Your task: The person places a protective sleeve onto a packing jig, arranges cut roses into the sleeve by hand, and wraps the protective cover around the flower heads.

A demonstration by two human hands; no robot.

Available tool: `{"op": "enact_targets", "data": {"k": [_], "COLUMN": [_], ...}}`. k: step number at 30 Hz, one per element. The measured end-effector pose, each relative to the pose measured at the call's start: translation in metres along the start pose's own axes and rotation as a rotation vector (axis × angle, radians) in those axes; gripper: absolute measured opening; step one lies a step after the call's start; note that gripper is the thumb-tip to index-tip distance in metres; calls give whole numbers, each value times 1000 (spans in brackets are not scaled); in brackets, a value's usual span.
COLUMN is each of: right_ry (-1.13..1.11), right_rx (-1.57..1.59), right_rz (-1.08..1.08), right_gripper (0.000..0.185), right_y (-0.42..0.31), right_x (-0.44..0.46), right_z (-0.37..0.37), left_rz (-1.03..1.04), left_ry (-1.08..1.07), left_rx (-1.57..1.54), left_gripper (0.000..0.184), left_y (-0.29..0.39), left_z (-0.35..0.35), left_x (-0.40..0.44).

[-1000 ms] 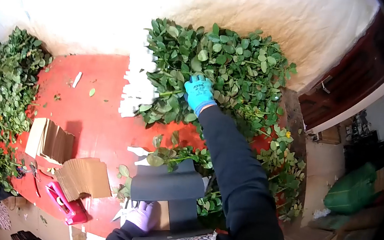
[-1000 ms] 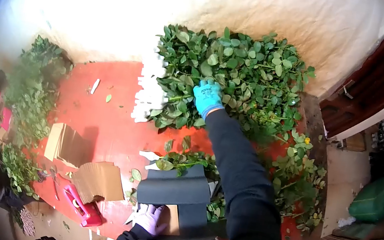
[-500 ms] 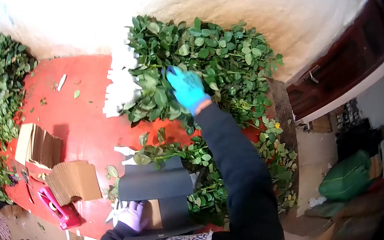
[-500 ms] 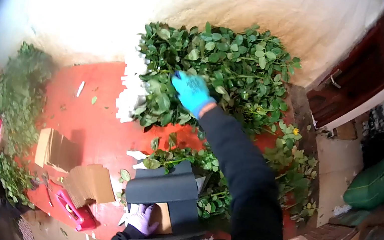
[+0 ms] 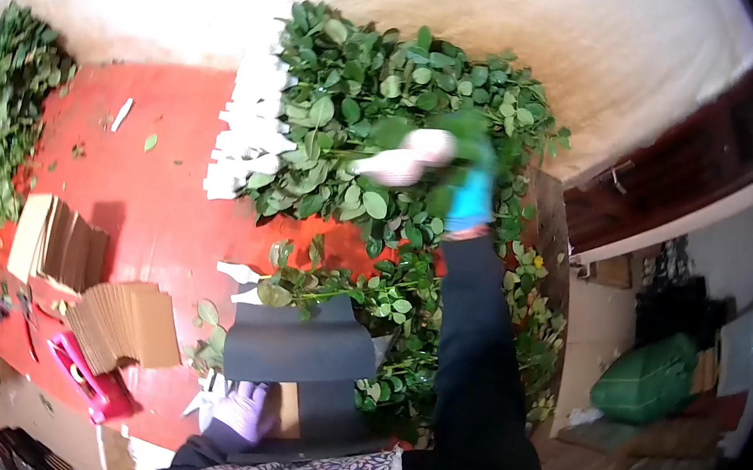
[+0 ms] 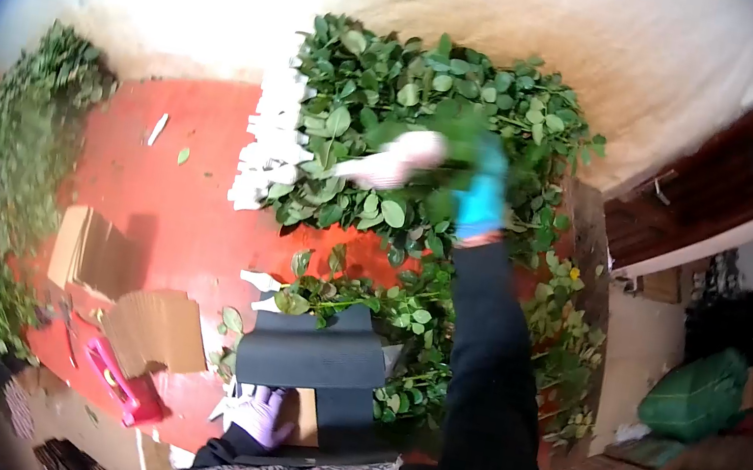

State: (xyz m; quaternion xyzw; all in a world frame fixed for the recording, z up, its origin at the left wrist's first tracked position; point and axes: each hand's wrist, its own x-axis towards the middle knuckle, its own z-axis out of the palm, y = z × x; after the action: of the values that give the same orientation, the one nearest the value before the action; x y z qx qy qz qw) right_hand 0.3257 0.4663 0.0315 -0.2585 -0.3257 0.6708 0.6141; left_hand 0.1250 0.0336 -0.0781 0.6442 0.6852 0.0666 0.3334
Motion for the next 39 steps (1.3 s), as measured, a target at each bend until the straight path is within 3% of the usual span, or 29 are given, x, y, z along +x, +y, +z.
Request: {"op": "enact_targets", "data": {"k": [1,3,4,5,6,7,9,10,11,13,15,17,18,19,20,21,22,23,24,26,27,28,29,31,33,35,37,39], "right_ry": [-44,-194,-288,-182,-454,-570,-740,-722,-561,-572,-603,-515,-352,-92,33,42,3,-50,-104,-217,-309,-569,-689,-717,-722,-679,-730,-753], "right_rx": [58,121,56,-164,-1019,-1782,-2155,-2197,-2191,-2287,-2174,-1996,-1481,-844,-369,-147,-43,22,44,-74,-344,-1255,-2088,-2113,-2121,-2195,-2203,-2160], "right_rz": [28,120,161,70,-158,-624,-521,-570,-460,-362,-694,-920,-473,-244,-178,-138,-82,-16,56,164,150,-100,-596,-320,-273,-84,-111,-287], "right_gripper": [38,47,52,55,53,56,54,52,46,36,22,19,20,23,26,28,30,32,35,39,41,43,46,60,64,55,38,30], "right_y": [-19,-31,-29,-23,1,24,67,90,110,116,101,68,48,27,10,-5,-14,-19,-17,2,16,34,52,79,101,116,105,86], "right_x": [4,11,12,-11,-4,3,3,6,7,14,7,-6,-9,-12,-14,-14,-13,-10,-10,-17,-16,-9,-2,18,40,54,46,32], "right_z": [-33,-65,-61,-6,-6,-6,22,20,19,27,23,13,5,-2,-12,-30,-46,-60,-63,-41,-25,-11,3,34,34,37,43,33], "left_rz": [-48,41,-8,-55,-39,-24,-13,11,32,0,-41,-41,-26,-12,0,30,-18,-64,-33,-1,24,-29,-28,-7,-49,-26,-40,-19], "left_ry": [-81,6,-52,-110,-81,-52,-24,5,31,-1,-77,-102,-72,-42,-17,34,-46,-129,-75,-51,-25,-97,-93,-70,-96,-115,-97,-75], "left_rx": [-61,8,-10,-21,2,29,4,30,52,39,-26,-55,-61,-66,-26,62,-30,-113,-92,-19,54,-23,22,23,-11,26,-16,-24], "left_gripper": [68,69,69,70,70,71,72,72,72,73,74,71,71,71,72,72,71,70,69,69,69,69,70,73,73,73,73,73], "left_y": [-1,-3,-1,1,2,2,0,0,0,-1,0,-2,-6,-7,-6,-4,-5,-6,-8,-9,-10,-6,-6,-6,-1,-5,-3,-7], "left_z": [1,3,1,-2,-3,-2,-1,-2,-2,-3,-3,-4,1,6,5,5,5,4,11,14,11,5,6,2,-3,0,-2,4], "left_x": [-1,-2,-1,1,1,0,0,0,-1,0,0,1,1,1,1,0,2,2,1,1,1,3,3,3,3,4,3,1]}}
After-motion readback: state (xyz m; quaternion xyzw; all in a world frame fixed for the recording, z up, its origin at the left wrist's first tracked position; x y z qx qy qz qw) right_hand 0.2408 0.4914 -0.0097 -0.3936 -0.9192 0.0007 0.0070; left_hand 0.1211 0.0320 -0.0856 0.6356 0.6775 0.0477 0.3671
